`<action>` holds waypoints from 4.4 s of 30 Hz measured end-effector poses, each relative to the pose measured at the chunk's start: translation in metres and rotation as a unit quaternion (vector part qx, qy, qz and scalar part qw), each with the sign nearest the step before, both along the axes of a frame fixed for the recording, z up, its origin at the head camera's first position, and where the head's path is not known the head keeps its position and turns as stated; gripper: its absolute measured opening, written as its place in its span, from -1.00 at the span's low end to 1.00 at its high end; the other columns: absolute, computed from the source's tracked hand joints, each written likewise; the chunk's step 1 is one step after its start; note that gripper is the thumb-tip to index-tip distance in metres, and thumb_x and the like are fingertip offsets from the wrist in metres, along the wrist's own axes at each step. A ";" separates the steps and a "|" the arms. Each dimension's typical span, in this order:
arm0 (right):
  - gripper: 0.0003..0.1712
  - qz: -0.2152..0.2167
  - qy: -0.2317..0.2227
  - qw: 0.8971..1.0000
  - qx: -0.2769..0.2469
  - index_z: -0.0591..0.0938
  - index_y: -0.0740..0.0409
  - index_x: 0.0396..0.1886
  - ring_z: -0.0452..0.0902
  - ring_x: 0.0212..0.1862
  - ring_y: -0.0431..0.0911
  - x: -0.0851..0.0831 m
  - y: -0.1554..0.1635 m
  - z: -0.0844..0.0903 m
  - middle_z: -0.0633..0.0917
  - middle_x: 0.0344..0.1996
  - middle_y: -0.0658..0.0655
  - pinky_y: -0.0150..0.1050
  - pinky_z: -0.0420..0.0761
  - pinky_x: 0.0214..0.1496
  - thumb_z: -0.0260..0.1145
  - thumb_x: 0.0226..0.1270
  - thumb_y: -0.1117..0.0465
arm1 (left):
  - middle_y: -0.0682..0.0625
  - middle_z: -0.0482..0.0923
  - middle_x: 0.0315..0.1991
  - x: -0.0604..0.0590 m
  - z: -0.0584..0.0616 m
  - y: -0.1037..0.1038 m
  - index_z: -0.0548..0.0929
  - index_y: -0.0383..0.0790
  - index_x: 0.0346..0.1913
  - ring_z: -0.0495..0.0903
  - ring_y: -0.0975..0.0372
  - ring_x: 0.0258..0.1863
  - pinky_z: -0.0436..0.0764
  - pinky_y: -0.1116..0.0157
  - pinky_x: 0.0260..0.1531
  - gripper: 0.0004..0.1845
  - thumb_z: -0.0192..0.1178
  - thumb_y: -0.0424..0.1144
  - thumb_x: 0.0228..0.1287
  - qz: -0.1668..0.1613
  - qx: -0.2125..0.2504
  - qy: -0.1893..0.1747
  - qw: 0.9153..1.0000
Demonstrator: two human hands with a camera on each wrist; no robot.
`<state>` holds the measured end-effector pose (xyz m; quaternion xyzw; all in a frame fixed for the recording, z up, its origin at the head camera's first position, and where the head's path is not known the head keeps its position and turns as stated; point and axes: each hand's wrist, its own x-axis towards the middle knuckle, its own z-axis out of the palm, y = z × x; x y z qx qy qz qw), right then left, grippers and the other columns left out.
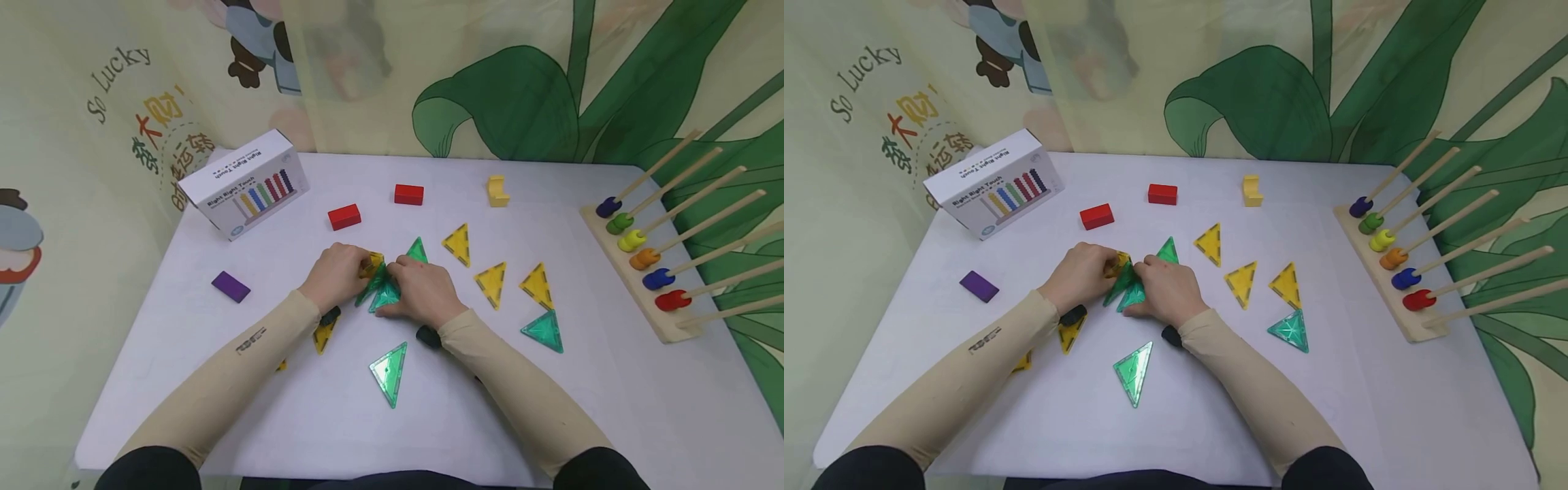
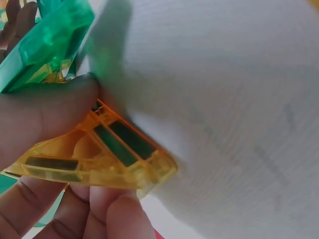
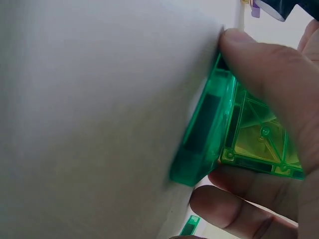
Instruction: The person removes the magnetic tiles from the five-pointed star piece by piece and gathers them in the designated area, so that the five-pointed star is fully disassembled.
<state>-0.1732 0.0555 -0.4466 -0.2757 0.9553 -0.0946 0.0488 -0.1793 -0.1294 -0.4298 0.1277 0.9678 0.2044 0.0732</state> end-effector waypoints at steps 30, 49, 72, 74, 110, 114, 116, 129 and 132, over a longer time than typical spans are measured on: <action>-0.25 -0.067 -0.149 0.984 -0.074 0.57 0.08 0.00 0.57 -0.16 -0.06 -0.007 -0.001 0.004 0.62 -0.04 0.08 -0.23 0.62 -0.19 0.71 -0.06 -0.18 | -0.10 0.83 -0.16 0.027 0.003 0.005 0.78 -0.26 0.08 0.70 0.15 -0.31 0.73 0.24 -0.23 -0.64 0.42 -0.14 0.31 0.011 0.015 0.019 1.000; -0.66 -0.100 -0.224 0.962 -0.116 0.61 0.01 -0.09 0.56 -0.21 -0.03 -0.008 0.012 0.005 0.70 -0.28 0.06 -0.21 0.52 -0.18 0.56 0.24 0.11 | -0.01 0.53 -0.52 0.018 0.011 0.000 0.62 -0.18 -0.34 0.48 0.20 -0.46 0.42 0.34 -0.43 -0.86 0.36 -0.23 0.33 -0.016 0.007 -0.015 1.000; -0.35 -0.018 -0.188 0.977 -0.102 0.54 -0.11 0.44 0.61 -0.16 -0.07 0.002 0.008 0.007 0.77 -0.04 0.07 -0.25 0.59 -0.26 0.35 0.35 0.28 | -0.04 0.55 -0.27 0.024 0.009 -0.017 0.60 -0.18 0.35 0.51 0.16 -0.23 0.50 0.28 -0.25 -0.49 0.34 -0.21 0.36 -0.041 -0.014 -0.056 0.997; -0.34 -0.029 -0.187 0.977 -0.097 0.53 -0.10 0.45 0.61 -0.15 -0.07 0.003 0.006 0.007 0.77 -0.03 0.07 -0.24 0.61 -0.23 0.37 0.35 0.25 | -0.03 0.56 -0.28 0.025 0.010 -0.020 0.65 -0.17 0.28 0.51 0.14 -0.22 0.52 0.25 -0.22 -0.55 0.34 -0.23 0.35 -0.033 -0.006 -0.052 0.998; -0.57 -0.066 -0.168 0.982 -0.054 0.69 -0.04 -0.04 0.53 -0.10 -0.08 0.014 0.028 0.006 0.64 -0.04 0.06 -0.23 0.60 -0.13 0.60 0.17 -0.08 | -0.16 0.60 0.19 0.010 0.016 -0.065 0.51 -0.19 0.39 0.55 -0.03 0.15 0.63 -0.08 0.22 -0.44 0.29 -0.15 0.37 0.051 -0.063 -0.064 0.995; -0.51 -0.082 -0.180 0.977 -0.077 0.68 -0.02 0.12 0.56 -0.04 -0.08 0.013 0.019 0.005 0.68 -0.03 0.05 -0.17 0.67 0.00 0.50 0.29 -0.13 | -0.11 0.54 0.37 -0.004 0.017 -0.037 0.52 -0.12 0.41 0.48 -0.01 0.38 0.46 -0.08 0.44 -0.43 0.33 -0.09 0.40 -0.014 -0.038 -0.054 0.998; -0.43 -0.092 -0.191 0.972 -0.097 0.64 -0.01 0.24 0.56 -0.02 -0.08 0.013 0.011 0.005 0.71 -0.03 0.04 -0.16 0.68 0.06 0.46 0.33 -0.13 | -0.08 0.60 0.33 -0.010 0.015 -0.028 0.57 -0.10 0.38 0.55 0.02 0.31 0.52 -0.04 0.40 -0.46 0.33 -0.05 0.40 -0.023 -0.031 -0.060 0.997; -0.27 -0.112 -0.213 0.948 -0.206 0.44 0.14 0.51 0.59 0.18 0.06 0.002 0.001 0.012 0.68 0.21 0.18 0.04 0.66 0.25 0.19 0.55 -0.19 | 0.04 0.67 -0.36 0.014 0.017 -0.021 0.68 -0.12 0.16 0.57 0.23 -0.51 0.56 0.36 -0.44 -0.65 0.26 -0.13 0.37 -0.043 0.008 -0.110 0.993; -0.30 -0.122 -0.207 0.947 -0.214 0.49 0.13 0.47 0.61 0.20 0.06 -0.002 -0.001 0.011 0.70 0.20 0.16 0.04 0.65 0.28 0.14 0.57 -0.22 | 0.03 0.67 -0.37 0.015 0.019 -0.022 0.71 -0.12 0.02 0.58 0.20 -0.48 0.58 0.30 -0.39 -0.75 0.30 -0.13 0.36 -0.013 0.013 -0.066 0.998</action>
